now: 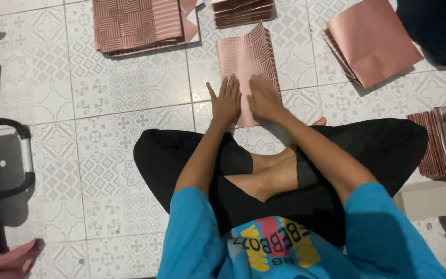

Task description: A person sitting on the floor folds and assembles patterned paper sheets into gift boxes.

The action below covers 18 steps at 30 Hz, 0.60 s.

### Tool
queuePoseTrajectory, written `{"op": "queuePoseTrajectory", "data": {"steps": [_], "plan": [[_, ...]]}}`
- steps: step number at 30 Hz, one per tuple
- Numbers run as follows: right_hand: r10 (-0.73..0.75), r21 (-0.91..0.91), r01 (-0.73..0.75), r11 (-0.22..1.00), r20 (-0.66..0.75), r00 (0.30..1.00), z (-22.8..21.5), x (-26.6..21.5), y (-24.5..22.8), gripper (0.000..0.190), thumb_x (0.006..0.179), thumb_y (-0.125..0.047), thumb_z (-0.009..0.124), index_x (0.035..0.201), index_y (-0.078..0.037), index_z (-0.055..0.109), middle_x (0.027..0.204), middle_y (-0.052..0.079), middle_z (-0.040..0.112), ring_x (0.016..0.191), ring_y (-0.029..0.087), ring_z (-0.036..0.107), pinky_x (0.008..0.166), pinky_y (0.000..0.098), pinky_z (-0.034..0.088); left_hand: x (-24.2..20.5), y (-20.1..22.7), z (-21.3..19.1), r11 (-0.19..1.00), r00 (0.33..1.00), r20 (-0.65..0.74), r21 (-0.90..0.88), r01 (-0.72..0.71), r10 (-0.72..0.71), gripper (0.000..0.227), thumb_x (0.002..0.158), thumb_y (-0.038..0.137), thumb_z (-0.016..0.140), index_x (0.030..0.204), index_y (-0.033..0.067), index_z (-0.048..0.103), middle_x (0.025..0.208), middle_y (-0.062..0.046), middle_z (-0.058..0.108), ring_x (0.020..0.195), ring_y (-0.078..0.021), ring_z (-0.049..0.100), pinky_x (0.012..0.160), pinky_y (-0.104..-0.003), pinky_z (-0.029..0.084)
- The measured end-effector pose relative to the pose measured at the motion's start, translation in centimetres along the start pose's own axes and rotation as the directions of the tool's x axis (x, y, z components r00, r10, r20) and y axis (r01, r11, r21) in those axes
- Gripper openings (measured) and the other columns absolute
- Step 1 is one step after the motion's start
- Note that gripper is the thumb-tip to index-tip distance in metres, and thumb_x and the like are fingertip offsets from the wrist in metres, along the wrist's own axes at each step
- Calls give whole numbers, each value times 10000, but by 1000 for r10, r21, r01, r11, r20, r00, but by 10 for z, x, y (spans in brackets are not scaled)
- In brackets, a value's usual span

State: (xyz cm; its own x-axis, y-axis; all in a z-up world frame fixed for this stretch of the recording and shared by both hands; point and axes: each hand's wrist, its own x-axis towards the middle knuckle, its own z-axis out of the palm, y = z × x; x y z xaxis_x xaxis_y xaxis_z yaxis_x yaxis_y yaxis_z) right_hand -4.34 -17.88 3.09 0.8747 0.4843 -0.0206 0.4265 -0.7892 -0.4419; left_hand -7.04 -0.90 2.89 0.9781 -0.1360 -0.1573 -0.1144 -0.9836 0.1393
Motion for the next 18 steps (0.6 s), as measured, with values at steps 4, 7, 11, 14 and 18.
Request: {"op": "queuePoseTrajectory", "data": {"steps": [4, 7, 11, 14, 18], "plan": [[-66, -340, 88, 936, 77, 995, -22, 0, 13, 643, 1054, -328, 417, 1563, 63, 386, 1647, 265, 329, 1567, 400, 195, 1285, 517, 69, -3, 8, -8, 991, 979, 155, 33, 127, -131, 666, 1022, 184, 357, 1651, 159, 138, 1739, -11, 69, 1597, -280, 20, 1173, -732, -241], [-52, -212, 92, 973, 190, 980, -11, -8, 24, 692, 1090, -422, 311, 1599, 47, 281, 1686, 255, 199, 1565, 425, 157, 1295, 514, 134, 2, 18, -2, 970, 946, 216, 9, 245, -241, 751, 965, 131, 459, 1633, 95, 117, 1740, -55, 45, 1593, -321, -35, 1191, -708, -237], [-54, -184, 75, 980, 116, 992, -8, -20, 10, 692, 1108, -431, 264, 1606, 48, 253, 1687, 250, 196, 1562, 427, 156, 1278, 502, 180, 7, 25, 16, 961, 966, -37, -117, 250, -256, 555, 1003, 351, 432, 1473, 57, 425, 1628, -143, 281, 1537, -352, 223, 1253, -660, 52], [-64, -247, 78, 966, 66, 996, -13, -18, 6, 654, 1113, -411, 275, 1589, 34, 323, 1663, 231, 278, 1547, 409, 220, 1262, 486, 207, 1, 29, 21, 961, 951, -217, -215, 174, -220, 577, 1061, 505, 354, 1482, 124, 460, 1616, -139, 315, 1536, -379, 223, 1243, -669, 129], [-123, -309, 103, 945, -45, 991, -6, -13, 7, 593, 1122, -368, 319, 1538, 41, 428, 1602, 237, 403, 1494, 415, 342, 1222, 493, 282, 1, 26, 25, 978, 958, -272, -207, 33, -90, 558, 1098, 483, 309, 1606, 259, 373, 1723, -78, 209, 1596, -352, 140, 1286, -609, 122]]}}
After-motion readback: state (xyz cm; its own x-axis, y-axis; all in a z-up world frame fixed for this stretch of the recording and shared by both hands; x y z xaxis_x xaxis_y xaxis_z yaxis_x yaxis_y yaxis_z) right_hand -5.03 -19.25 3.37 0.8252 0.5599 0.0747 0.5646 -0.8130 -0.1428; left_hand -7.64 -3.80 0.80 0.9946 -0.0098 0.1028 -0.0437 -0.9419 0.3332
